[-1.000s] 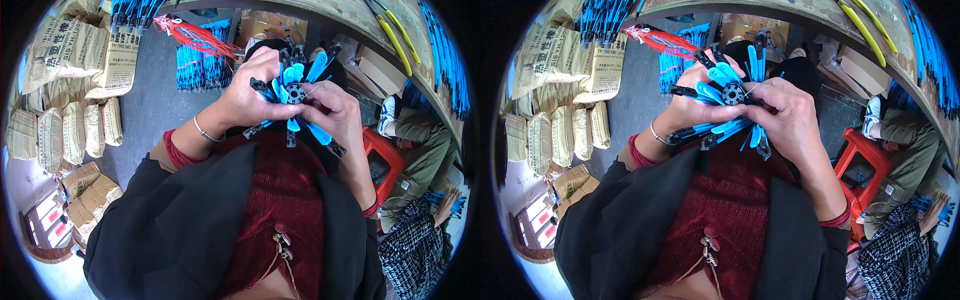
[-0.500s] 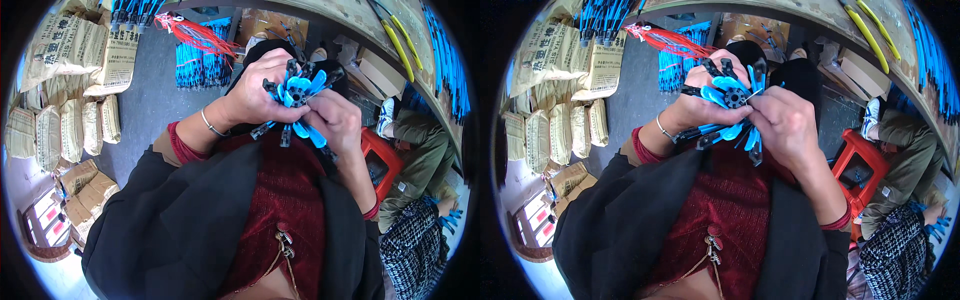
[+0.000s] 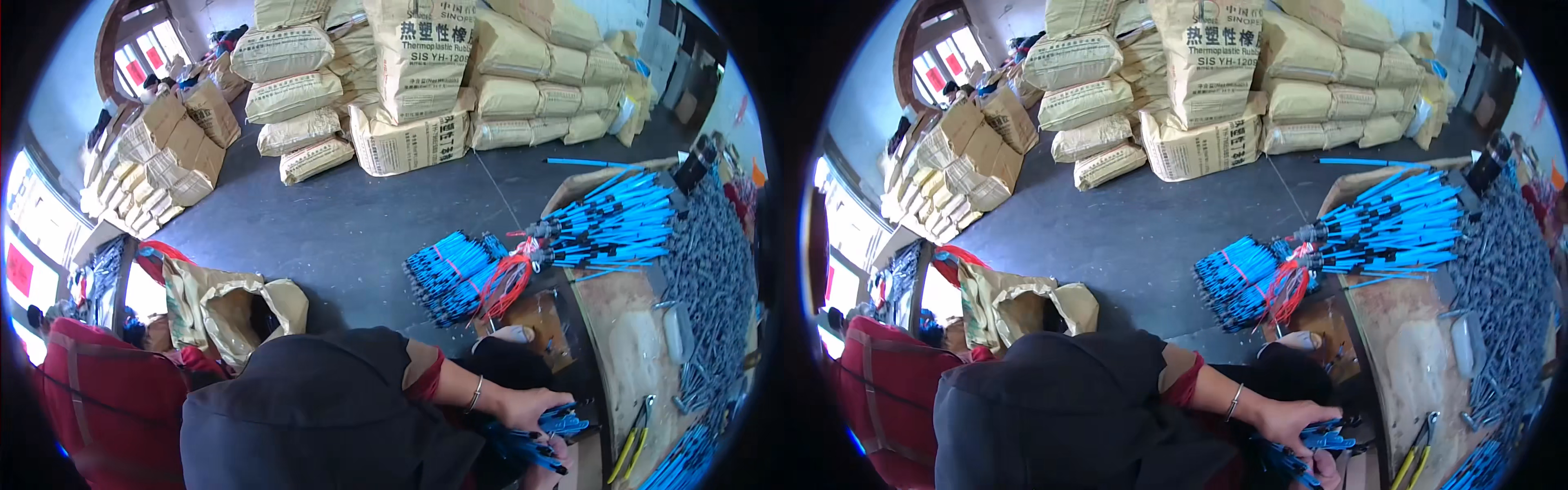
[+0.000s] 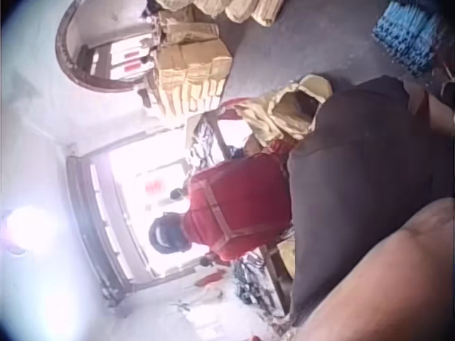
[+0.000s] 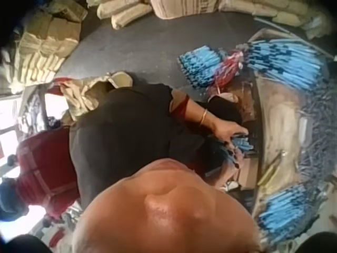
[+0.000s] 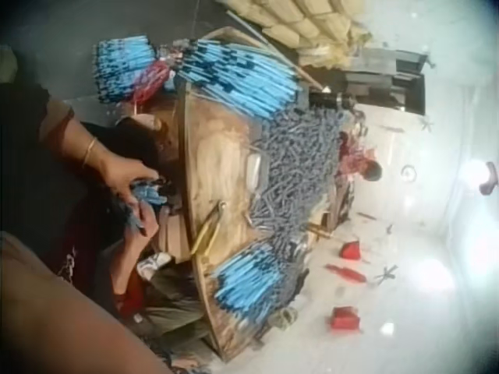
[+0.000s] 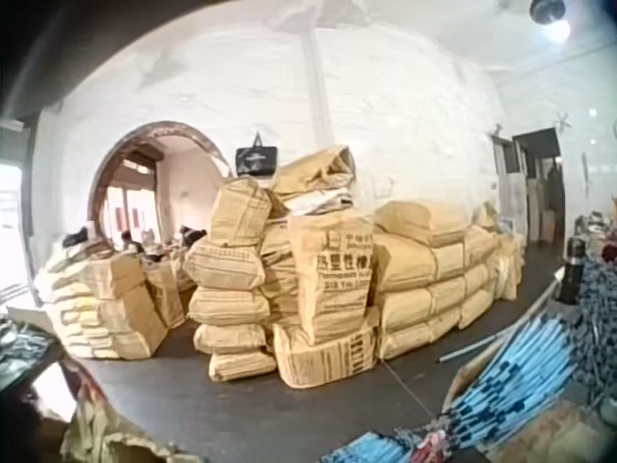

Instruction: The person assembles small blue plastic rods into a black circular base by hand at a factory workstation.

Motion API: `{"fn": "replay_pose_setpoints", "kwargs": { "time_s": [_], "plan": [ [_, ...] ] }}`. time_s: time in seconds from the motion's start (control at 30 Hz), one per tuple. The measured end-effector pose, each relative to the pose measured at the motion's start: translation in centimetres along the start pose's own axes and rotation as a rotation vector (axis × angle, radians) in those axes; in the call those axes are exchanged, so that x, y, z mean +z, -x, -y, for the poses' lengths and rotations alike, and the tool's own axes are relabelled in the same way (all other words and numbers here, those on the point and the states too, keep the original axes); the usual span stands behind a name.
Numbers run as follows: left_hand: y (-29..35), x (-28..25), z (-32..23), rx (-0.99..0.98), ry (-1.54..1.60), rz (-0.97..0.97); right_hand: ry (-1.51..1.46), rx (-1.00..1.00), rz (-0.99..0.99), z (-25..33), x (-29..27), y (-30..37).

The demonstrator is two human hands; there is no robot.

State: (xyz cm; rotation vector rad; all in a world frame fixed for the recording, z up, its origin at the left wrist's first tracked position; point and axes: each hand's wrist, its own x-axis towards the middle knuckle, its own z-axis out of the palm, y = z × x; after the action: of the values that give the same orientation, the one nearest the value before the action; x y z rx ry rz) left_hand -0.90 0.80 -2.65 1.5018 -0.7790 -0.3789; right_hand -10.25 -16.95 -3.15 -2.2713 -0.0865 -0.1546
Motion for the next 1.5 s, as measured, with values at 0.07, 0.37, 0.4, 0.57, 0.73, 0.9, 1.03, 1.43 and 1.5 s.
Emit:
{"fn": "replay_pose_setpoints", "kwargs": {
  "time_s": [0.07, 0.37, 0.4, 0.57, 0.73, 0.9, 1.03, 1.43, 1.5],
  "plan": [
    [0.6, 0.0, -0.4, -0.063, 0.061, 0.064, 0.007, 0.038, -0.005, 0.5, 0.0, 0.7],
    [0.3, -0.3, -0.2, -0.008, 0.179, 0.138, 0.404, 0.242, -0.264, 2.2, -10.0, 0.3],
    [0.4, -0.5, 0.1, -0.001, 0.181, 0.105, 0.749, 0.033, -0.295, 0.3, -12.1, -0.1],
    [-0.2, -0.9, -0.3, -0.018, 0.013, 0.074, 1.046, 0.114, -0.333, -5.8, -15.3, -3.3],
    [-0.4, -2.0, -1.6, -0.039, 0.145, 0.274, 1.112, -0.341, -0.200, -3.7, -14.0, -5.7],
    [0.5, 0.3, -1.2, 0.246, 0.067, 0.345, 1.323, -0.098, -0.133, -0.6, -12.3, -6.8],
    [0.8, 0.2, -2.0, 0.193, 0.087, 0.379, 0.949, -0.007, -0.189, -11.4, -16.9, -6.4],
    [-1.1, -0.5, 0.7, 0.041, 0.153, 0.357, -0.987, 0.441, -0.400, 2.0, -2.3, 7.4],
    [-1.7, 0.5, -0.2, 0.025, 0.155, 0.420, -0.032, 0.145, -0.457, 0.3, -1.4, 8.3]
  ]
}}
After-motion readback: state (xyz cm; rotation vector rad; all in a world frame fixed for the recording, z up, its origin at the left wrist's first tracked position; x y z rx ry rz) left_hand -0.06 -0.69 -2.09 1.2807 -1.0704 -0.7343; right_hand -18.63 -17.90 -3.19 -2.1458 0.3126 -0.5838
